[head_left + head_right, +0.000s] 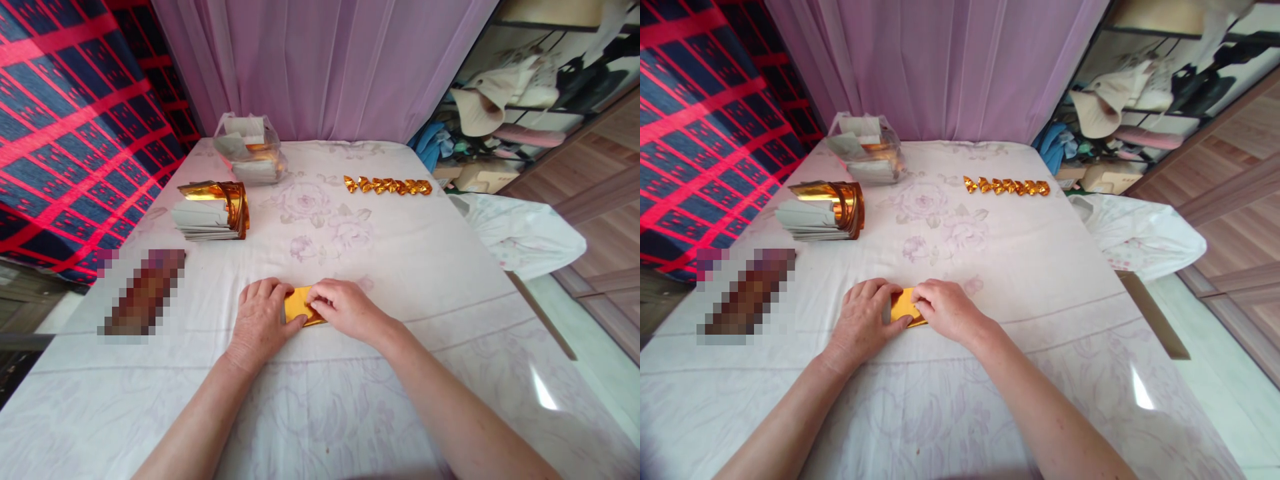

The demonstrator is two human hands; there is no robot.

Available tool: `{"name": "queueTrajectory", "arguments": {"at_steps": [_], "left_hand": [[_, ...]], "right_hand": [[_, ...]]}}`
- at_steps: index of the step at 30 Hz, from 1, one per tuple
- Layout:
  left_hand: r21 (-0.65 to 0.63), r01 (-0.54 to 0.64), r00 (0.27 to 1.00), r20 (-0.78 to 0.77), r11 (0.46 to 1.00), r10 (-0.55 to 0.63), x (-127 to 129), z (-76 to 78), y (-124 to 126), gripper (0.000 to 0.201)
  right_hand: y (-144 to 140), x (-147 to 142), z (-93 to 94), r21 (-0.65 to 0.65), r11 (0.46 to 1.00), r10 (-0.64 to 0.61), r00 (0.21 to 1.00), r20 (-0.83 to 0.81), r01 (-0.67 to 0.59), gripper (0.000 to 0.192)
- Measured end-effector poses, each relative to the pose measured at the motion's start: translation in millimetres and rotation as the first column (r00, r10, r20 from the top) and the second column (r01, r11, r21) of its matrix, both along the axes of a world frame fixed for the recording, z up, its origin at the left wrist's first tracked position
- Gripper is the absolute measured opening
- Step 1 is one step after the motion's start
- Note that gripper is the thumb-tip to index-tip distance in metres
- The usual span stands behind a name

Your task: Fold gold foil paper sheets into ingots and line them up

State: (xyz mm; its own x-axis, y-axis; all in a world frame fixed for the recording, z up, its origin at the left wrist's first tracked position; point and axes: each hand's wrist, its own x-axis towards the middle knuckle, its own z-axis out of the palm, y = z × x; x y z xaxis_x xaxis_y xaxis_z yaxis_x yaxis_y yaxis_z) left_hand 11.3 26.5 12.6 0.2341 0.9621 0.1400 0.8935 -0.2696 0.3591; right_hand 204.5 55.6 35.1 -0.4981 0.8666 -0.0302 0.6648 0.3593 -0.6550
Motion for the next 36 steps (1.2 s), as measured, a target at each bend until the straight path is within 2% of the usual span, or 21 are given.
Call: {"name": "queueTrajectory", "arguments": {"at_steps": [3,6,11,19,29,36], "left_hand": [[0.003,0.002,1.0,-0.003,1.0,-0.002,0,-0.8,0,0.036],[-0.001,0.0,1.0,-0.003,1.0,0.0,0,-1.1,0,0.036],[-0.01,-0.007,1.0,-0.005,1.0,0.007,0,-0.9,1,0.037],[-0.016,-0.008,1.0,-0.012,1.0,0.008,0,-1.4,0,0.039],[-0.012,-0.002,1.0,-0.03,1.0,0.002,0,-0.7,0,0.042],[-0.001,0.007,1.0,-0.023,1.0,-0.007,-1,-1.2,0,0.042]], "right_hand": [[-2,-2,-4.6,-0.09,0.995,0.032,0.999,0.007,-0.031,0.017],[-3,-2,-5.5,-0.128,0.991,0.037,0.999,0.008,-0.036,0.015],[-3,-3,-2.1,-0.126,0.991,0.058,0.997,0.047,-0.052,0.014],[-7,-6,3.3,-0.039,0.998,0.057,0.978,0.2,-0.051,0.011],[-3,4,15.2,-0.114,0.993,0.046,0.93,0.365,-0.004,0.013],[-1,12,17.8,-0.147,0.989,0.045,0.908,0.417,0.019,0.009]]}}
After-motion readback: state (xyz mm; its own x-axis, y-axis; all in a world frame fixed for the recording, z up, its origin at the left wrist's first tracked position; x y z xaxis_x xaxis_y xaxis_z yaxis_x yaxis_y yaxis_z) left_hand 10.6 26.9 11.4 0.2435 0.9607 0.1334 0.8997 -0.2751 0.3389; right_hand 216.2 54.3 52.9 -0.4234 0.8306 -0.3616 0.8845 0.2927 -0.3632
